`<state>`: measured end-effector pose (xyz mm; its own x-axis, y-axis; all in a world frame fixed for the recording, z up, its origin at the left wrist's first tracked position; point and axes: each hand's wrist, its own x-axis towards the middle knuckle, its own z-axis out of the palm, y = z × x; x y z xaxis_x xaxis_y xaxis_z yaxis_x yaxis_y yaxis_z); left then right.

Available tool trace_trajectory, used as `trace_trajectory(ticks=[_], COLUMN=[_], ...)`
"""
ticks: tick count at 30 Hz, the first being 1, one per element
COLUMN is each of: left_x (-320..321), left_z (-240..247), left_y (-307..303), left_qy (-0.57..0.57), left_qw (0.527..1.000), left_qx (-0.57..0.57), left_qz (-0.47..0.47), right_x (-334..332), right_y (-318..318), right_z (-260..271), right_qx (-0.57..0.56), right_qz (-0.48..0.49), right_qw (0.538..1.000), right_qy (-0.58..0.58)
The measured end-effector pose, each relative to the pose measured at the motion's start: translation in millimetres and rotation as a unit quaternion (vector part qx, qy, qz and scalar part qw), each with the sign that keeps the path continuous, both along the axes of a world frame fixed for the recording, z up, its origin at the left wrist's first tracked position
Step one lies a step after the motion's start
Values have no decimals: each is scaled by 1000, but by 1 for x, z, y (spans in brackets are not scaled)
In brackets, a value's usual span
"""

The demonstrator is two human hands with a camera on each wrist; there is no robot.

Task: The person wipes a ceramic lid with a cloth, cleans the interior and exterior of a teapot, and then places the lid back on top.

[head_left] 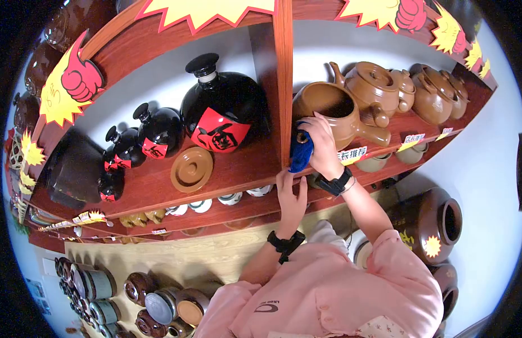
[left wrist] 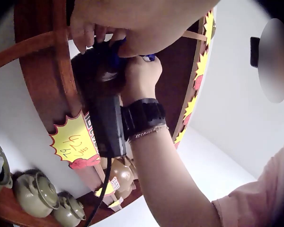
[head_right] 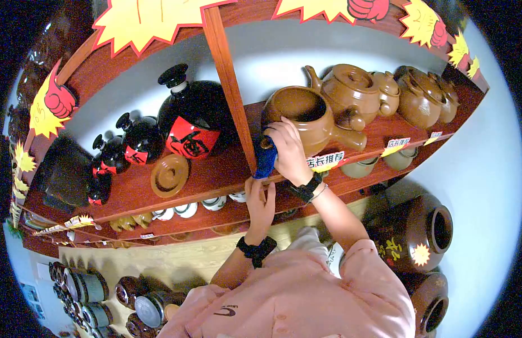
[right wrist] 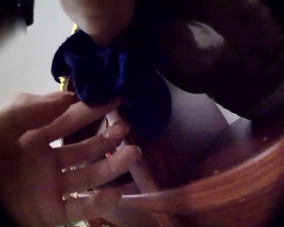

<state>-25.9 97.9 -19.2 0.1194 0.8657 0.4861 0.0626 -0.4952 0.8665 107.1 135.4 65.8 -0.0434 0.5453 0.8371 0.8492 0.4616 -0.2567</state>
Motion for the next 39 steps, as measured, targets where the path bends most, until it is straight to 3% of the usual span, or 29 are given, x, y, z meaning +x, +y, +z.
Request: trace_trajectory(ticks=[9,11,14,18,22,25,28,29,32,39], left_x=[3,5,0,-4,10,26,40,43,53,49], left_z=[-1,9,28,57,93,111,109,108,106,98], left_y=[7,5,3,6,22,36,42,43,44,51], left_qy=[29,-32,-36,8,76,177,315,404,506,441], left_qw=[999,999,998,989,953,920,905,865,823,843], left_qx=[9,-2,27,142,289,350,285,292,244,304], left_qz=[-9,-34,-33,-29,-38,3,38,52,82,57], right_x=[4,5,18,52,65,50,28,26,7,-1], right_y=[-6,-15,-37,-50,-46,-34,-40,-42,-49,-55], right_z=[13,21,23,35,43,14,-8,-14,-14,-57], right_qx=[-27,-25,44,135,124,50,6,-13,-35,-77], right_qz=[61,94,106,-183,-320,-251,-210,-184,-170,-203], right_qw=[996,991,971,965,939,966,978,982,983,976], right_qy=[60,86,212,132,11,-25,-19,23,62,-3])
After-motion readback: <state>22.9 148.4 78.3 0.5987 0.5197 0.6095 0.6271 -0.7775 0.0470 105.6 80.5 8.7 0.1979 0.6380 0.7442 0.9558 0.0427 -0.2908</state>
